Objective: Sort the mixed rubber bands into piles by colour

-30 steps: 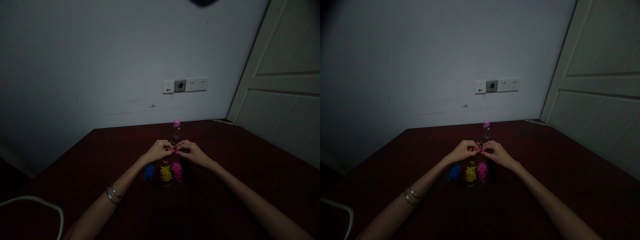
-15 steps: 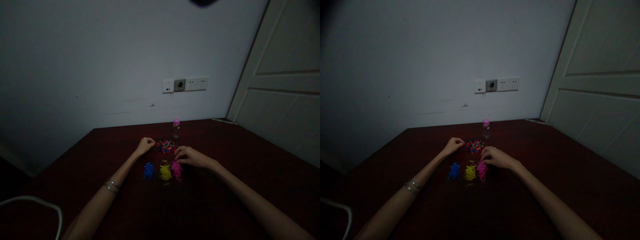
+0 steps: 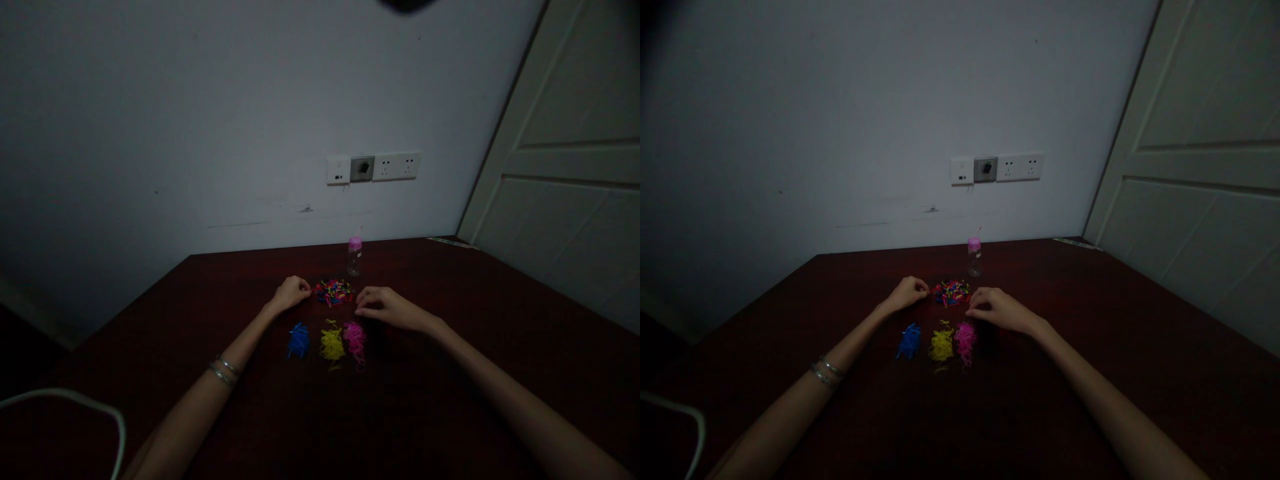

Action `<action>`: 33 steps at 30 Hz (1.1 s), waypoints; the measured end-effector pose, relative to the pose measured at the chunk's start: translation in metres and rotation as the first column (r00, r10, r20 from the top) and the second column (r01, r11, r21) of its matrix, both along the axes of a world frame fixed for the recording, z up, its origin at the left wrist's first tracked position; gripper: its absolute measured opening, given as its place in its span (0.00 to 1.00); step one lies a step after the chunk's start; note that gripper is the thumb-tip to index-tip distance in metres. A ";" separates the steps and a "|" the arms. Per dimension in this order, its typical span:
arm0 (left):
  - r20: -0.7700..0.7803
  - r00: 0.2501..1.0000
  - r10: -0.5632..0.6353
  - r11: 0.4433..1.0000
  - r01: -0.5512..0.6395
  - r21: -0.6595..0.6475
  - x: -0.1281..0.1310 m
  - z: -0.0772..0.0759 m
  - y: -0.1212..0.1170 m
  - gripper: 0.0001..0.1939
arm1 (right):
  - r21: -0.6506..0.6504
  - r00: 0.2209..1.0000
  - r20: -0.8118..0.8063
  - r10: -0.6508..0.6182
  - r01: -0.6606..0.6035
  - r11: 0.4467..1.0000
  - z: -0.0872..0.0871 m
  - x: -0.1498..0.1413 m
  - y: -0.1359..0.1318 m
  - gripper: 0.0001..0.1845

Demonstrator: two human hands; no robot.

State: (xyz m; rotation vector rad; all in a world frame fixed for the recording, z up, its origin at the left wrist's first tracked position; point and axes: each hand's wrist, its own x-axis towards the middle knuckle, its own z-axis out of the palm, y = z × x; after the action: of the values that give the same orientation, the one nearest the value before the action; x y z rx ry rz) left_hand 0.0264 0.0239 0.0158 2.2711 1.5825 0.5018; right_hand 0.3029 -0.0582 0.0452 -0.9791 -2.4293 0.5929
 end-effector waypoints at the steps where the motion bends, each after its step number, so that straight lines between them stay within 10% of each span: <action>1: -0.027 1.000 0.004 1.000 -0.004 0.006 0.000 0.000 -0.001 0.12 | 0.003 1.000 -0.002 -0.011 0.011 1.000 -0.001 0.001 0.001 0.17; 33: -0.104 0.986 0.129 0.987 -0.117 0.108 0.013 0.003 -0.021 0.12 | 0.064 0.997 0.049 -0.054 0.051 0.997 -0.004 0.004 0.003 0.14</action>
State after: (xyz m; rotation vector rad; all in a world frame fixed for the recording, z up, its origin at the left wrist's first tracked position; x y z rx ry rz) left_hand 0.0395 0.0025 0.0190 2.3214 1.7987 0.5062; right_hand 0.3067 -0.0553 0.0408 -1.0405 -2.4433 0.4767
